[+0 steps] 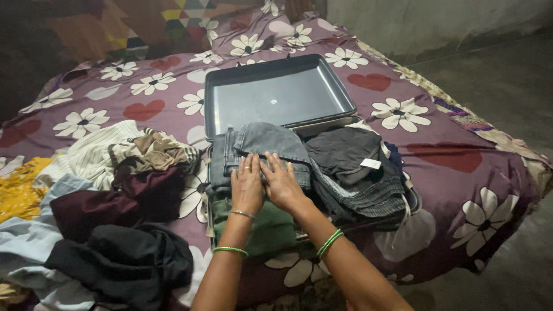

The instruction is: The person picks up several garments from a bed and places them into an open suitcase, folding some items like jeans and shirts by hand to arrange them inside.

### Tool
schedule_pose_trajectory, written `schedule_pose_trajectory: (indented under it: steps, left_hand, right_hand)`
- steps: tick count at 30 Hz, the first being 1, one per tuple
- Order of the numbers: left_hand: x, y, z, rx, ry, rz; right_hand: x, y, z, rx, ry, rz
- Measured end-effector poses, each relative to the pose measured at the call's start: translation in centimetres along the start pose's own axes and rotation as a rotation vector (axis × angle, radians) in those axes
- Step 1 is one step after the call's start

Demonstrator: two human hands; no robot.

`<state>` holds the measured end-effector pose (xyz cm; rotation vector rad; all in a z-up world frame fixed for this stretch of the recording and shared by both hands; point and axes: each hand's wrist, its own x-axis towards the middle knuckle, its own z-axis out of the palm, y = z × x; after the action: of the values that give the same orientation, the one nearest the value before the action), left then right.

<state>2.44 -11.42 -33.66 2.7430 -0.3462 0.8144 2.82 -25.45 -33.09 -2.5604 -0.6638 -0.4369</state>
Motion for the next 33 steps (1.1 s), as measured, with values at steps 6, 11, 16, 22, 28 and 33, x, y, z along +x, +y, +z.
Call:
schedule_pose_trajectory:
  steps: [6,11,16,22,28,33]
  left_hand:
    - [0.4,2.0,2.1,-0.005,-0.026,-0.005]
    - [0.6,2.3,1.2,0.008,-0.034,-0.068]
    - [0.4,1.5,-0.9,0.007,0.074,-0.142]
    - [-0.1,-0.5,-1.1,-0.144,0.249,-0.336]
    - [0.0,-3.9,2.0,-0.38,0.336,-0.499]
    - [0.3,-5.2,3.7,-0.608,0.391,-0.522]
  right_hand:
    - [-0.9,2.7,0.1,-0.031,-0.013,0.039]
    - [-0.6,3.9,1.1,-0.059,0.019,0.015]
    - [1.6,5.1,2.4,0.003,0.085,0.022]
    - [2.9,5.5,2.5,0.1,-0.027,0.107]
    - [3.2,3.6,0.5,0.057,-0.193,0.153]
    - [3.5,2.6,-0.2,-0.017,-0.224,0.134]
